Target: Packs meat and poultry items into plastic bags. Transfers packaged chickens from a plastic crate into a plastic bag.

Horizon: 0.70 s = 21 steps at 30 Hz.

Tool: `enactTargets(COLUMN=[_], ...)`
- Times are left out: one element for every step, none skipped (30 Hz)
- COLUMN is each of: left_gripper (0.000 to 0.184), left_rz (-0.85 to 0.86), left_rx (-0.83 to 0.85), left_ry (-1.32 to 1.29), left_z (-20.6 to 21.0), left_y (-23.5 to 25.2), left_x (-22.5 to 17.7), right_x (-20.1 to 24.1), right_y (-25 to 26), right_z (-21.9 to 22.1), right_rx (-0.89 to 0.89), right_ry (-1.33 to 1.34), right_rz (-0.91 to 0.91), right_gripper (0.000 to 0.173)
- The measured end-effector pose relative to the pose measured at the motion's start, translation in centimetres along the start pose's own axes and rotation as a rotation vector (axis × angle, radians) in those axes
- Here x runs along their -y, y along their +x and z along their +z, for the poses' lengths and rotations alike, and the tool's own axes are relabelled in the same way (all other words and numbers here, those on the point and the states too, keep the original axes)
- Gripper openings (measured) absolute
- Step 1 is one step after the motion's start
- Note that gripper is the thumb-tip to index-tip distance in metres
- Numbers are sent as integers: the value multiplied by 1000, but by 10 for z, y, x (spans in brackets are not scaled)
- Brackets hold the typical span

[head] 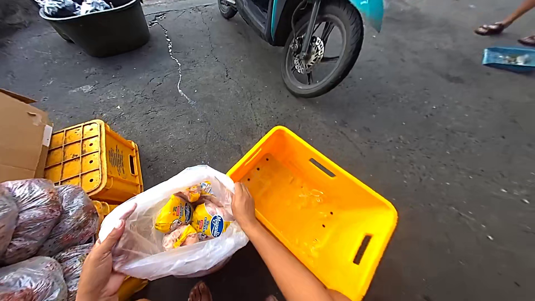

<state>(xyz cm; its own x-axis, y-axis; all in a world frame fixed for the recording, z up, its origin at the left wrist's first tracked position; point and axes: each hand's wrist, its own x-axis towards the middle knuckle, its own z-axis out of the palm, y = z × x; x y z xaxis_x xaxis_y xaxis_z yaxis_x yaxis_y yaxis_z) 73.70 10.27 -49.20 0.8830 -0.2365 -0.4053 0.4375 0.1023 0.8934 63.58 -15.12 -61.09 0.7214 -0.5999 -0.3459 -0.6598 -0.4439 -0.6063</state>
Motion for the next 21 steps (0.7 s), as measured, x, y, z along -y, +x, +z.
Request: enactTargets(left_gripper=[36, 36, 34, 32, 31, 31, 34, 37, 37, 36, 35, 33, 32, 32, 32, 33, 33, 33, 34, 33, 33], left_rz=[-40, -98, -162, -221, -262, -294, -325, -337, -336, -320, -294, -285, -287, -289, -290, -296, -303, -312, -318, -316, -309], left_rx=[-35, -67, -103, -144, -198, -240, -250, -260, -271, -264, -247, -233, -229, -231, -237, -244, -249, -258, -265, -263, -245], left_ry=[21, 46, 93, 165, 251, 329, 370, 380, 402, 451, 512, 561, 587, 594, 591, 580, 566, 548, 527, 514, 525], left_z=[-4, -9, -15, -21, -25, -26, -25, -18, -3, 16, 35, 48, 58, 64, 68, 71, 73, 72, 72, 71, 69], left_y=[-4, -12, -23, -35, -49, -64, -77, -85, -90, -92, -92, -93, -94, -95, -96, -97, -101, -107, -113, -117, -118], left_x=[1, 5, 10, 18, 27, 33, 32, 28, 18, 3, -16, -34, -51, -69, -85, -101, -114, -125, -133, -135, -133], right_x=[10, 20, 29, 35, 37, 40, 46, 52, 56, 58, 63, 73, 87, 103, 123, 142, 156, 166, 173, 178, 180], right_y=[-15, -32, -50, -70, -95, -125, -156, -184, -201, -203, -194, -181, -168, -162, -165, -172, -181, -192, -200, -206, -210], right_z=[-7, -12, -13, -9, -2, 2, 2, -3, -17, -43, -81, -125, -167, -200, -222, -237, -246, -253, -258, -261, -259], right_rx=[44, 126, 207, 274, 324, 388, 456, 485, 452, 355, 232, 132, 77, 59, 74, 87, 87, 82, 77, 69, 67], right_ry=[108, 226, 348, 433, 476, 486, 473, 440, 431, 480, 549, 612, 660, 696, 716, 742, 771, 793, 802, 798, 786], right_rz=[53, 127, 207, 289, 359, 402, 424, 444, 478, 524, 553, 561, 562, 546, 516, 487, 471, 466, 460, 449, 444], right_gripper=[38, 43, 47, 48, 48, 53, 56, 56, 53, 46, 40, 37, 35, 33, 31, 30, 27, 26, 25, 24, 23])
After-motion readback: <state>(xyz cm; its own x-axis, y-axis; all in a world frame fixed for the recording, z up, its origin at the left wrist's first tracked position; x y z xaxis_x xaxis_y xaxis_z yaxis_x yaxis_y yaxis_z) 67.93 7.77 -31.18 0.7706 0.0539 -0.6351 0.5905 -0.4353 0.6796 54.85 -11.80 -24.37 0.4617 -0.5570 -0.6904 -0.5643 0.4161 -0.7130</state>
